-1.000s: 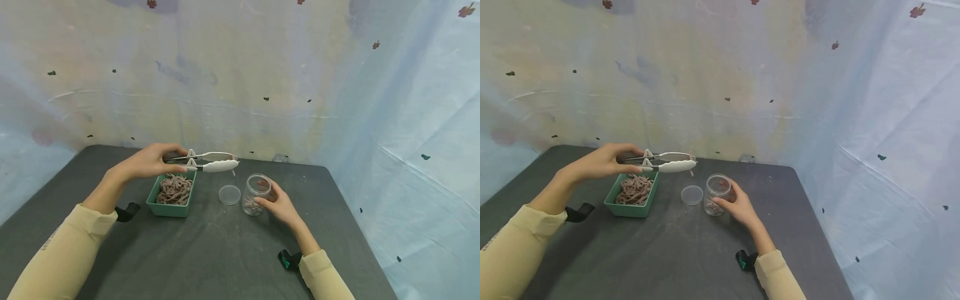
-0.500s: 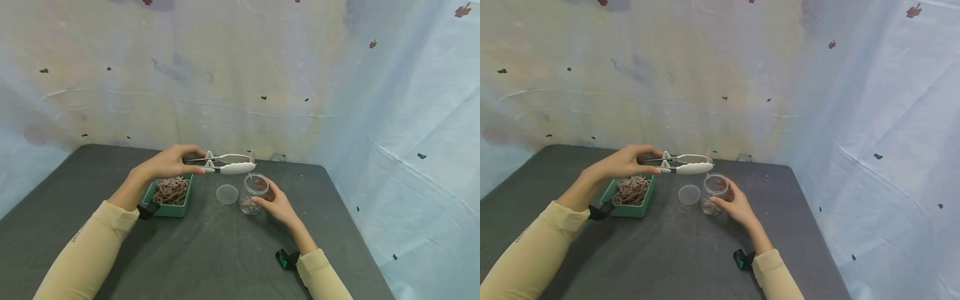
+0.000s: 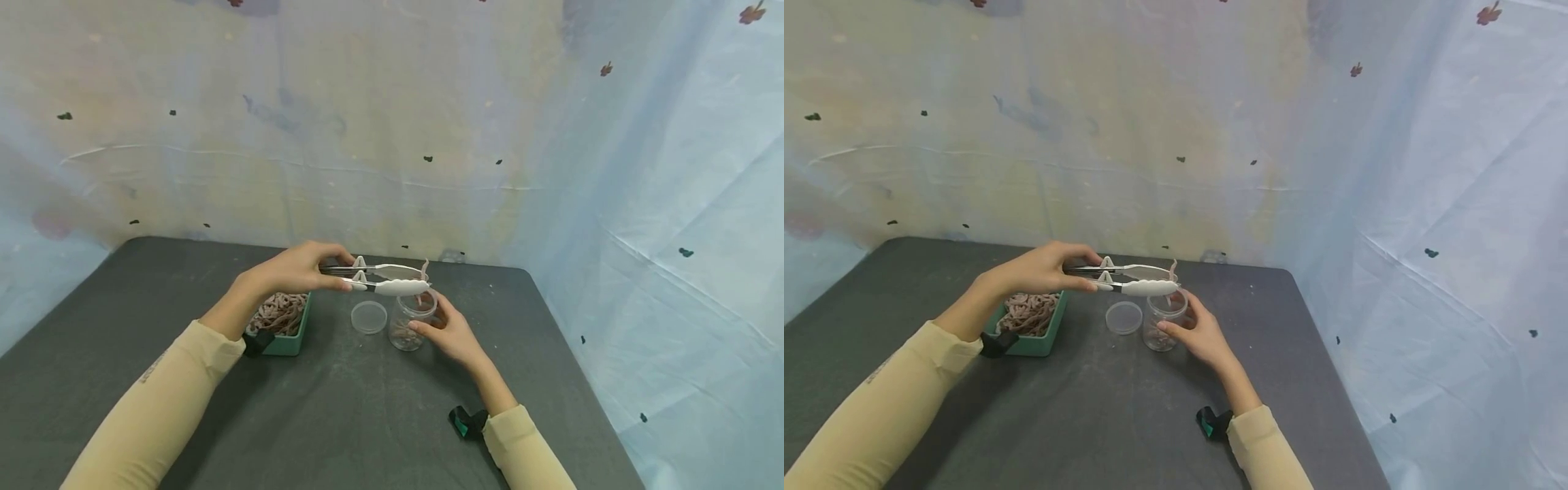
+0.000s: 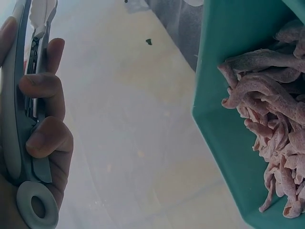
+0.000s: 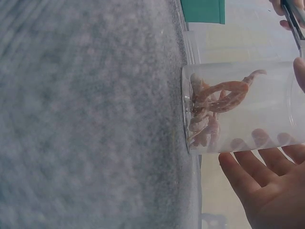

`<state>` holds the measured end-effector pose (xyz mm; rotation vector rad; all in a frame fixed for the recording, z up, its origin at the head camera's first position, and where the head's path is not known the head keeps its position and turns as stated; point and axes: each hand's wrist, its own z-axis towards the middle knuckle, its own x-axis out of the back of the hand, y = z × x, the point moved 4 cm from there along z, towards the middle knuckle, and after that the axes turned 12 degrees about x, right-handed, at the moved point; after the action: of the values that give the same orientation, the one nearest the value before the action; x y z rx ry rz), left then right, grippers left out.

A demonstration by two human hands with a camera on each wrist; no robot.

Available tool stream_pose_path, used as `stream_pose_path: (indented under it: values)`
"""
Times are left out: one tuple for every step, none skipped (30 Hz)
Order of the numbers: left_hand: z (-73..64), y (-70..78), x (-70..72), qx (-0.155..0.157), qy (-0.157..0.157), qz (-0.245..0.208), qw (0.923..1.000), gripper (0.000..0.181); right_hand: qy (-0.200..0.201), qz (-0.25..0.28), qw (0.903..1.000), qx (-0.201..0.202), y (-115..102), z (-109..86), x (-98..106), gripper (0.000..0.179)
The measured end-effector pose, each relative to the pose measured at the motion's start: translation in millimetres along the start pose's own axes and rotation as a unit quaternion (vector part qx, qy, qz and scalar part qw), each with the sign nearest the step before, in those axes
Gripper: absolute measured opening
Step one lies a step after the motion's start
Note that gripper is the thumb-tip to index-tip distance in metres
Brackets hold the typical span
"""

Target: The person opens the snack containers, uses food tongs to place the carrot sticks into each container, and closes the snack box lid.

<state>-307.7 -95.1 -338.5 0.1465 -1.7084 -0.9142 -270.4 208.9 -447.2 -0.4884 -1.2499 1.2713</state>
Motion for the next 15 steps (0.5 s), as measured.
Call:
stream_pose_path:
  values:
    - [0.8,0.6,-0.6,0.003,-0.002,0.004,1.0000,0.054,-0.001,-0.001,1.0000,0.001,-0.4,0.2,-0.1,0.078]
    - [1.5,1.3,-1.1,0.005,-0.004,0.009,0.9999,0.055,-0.003,-0.002,1.0000,0.003,-0.9,0.5,-0.1,0.079]
    - [2.0,2.0,-1.7,0.005,-0.006,0.012,0.9999,0.055,-0.003,-0.003,1.0000,0.003,-1.1,0.6,-0.2,0.079]
    - [2.5,2.6,-2.3,0.007,-0.007,0.016,0.9998,0.056,-0.004,-0.003,1.0000,0.004,-1.5,0.6,-0.2,0.079]
    - [2.8,3.1,-3.0,0.007,-0.008,0.018,0.9998,0.056,-0.005,-0.002,1.0000,0.005,-1.8,0.6,-0.3,0.079]
    - [3.2,3.3,-3.6,0.009,-0.009,0.021,0.9997,0.056,-0.006,-0.003,1.0000,0.006,-2.0,0.6,-0.5,0.079]
    - [3.7,3.7,-4.3,0.009,-0.011,0.023,0.9996,0.056,-0.005,-0.004,1.0000,0.005,-1.7,0.5,-0.3,0.079]
    - [3.9,4.0,-4.8,0.008,-0.011,0.025,0.9996,0.056,-0.005,-0.005,1.0000,0.005,-1.2,0.4,-0.1,0.079]
    - [4.0,4.2,-5.3,0.007,-0.012,0.027,0.9995,0.056,-0.005,-0.005,1.0000,0.006,-0.5,0.3,0.0,0.079]
    - [4.1,4.4,-5.6,0.007,-0.013,0.029,0.9995,0.055,-0.005,-0.006,0.9999,0.006,-0.5,0.2,0.1,0.080]
    - [4.0,4.5,-5.8,0.006,-0.014,0.030,0.9994,0.055,-0.006,-0.007,0.9999,0.006,-0.5,0.2,0.2,0.080]
    - [4.0,4.5,-6.0,0.007,-0.014,0.031,0.9994,0.055,-0.006,-0.008,0.9999,0.007,-0.6,0.2,0.2,0.080]
    - [3.9,4.5,-6.1,0.007,-0.015,0.032,0.9994,0.055,-0.005,-0.006,0.9999,0.007,-0.4,0.1,0.3,0.080]
    - [4.0,4.5,-6.1,0.008,-0.015,0.032,0.9993,0.055,-0.005,-0.006,0.9999,0.007,-0.3,0.2,0.4,0.080]
    - [4.2,4.3,-6.1,0.010,-0.016,0.033,0.9993,0.055,-0.005,-0.005,0.9999,0.009,-0.6,0.4,0.4,0.080]
